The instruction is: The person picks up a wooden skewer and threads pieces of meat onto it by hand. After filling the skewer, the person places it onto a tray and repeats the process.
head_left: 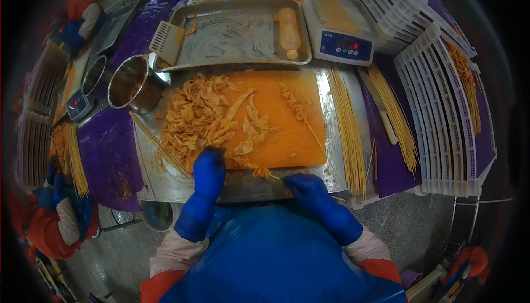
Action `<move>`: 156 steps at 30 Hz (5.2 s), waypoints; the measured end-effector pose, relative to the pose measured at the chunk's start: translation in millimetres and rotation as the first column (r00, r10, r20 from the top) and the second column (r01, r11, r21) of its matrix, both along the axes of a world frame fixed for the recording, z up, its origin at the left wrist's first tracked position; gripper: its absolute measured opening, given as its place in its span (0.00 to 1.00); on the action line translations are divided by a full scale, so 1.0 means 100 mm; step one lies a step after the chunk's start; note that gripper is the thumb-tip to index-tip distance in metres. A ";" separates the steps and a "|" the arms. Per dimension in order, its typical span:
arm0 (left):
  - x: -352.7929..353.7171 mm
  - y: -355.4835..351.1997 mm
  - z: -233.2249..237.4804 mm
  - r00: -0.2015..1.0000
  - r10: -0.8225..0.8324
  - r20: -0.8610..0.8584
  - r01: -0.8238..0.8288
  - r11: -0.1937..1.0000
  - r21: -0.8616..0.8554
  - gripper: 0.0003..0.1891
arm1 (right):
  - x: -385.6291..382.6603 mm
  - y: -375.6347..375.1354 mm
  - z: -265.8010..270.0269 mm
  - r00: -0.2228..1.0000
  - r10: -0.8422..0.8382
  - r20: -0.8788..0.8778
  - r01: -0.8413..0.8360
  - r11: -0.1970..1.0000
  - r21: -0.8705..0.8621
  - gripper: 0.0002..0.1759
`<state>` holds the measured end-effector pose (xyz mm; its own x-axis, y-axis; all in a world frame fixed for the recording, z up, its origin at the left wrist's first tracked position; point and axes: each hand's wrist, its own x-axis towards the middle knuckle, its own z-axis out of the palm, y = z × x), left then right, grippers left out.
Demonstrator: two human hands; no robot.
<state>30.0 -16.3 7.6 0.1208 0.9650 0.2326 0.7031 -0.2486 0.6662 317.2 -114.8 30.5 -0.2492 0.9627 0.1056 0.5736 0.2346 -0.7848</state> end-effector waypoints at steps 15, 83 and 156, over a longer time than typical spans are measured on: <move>-0.34 -0.36 0.17 0.980 -0.148 -0.130 0.143 0.989 -0.049 0.11 | 0.02 -0.09 0.06 0.983 -0.158 -0.089 0.148 0.982 -0.116 0.13; 1.05 0.17 -0.08 0.928 -0.317 -0.196 0.336 0.939 0.069 0.08 | 0.36 -0.61 0.44 0.898 -0.298 0.323 0.306 0.952 0.029 0.13; 0.65 0.51 -0.15 0.935 -0.200 -0.294 0.248 0.959 0.135 0.03 | 1.82 0.56 -0.28 0.760 -0.648 0.060 0.630 0.755 0.182 0.10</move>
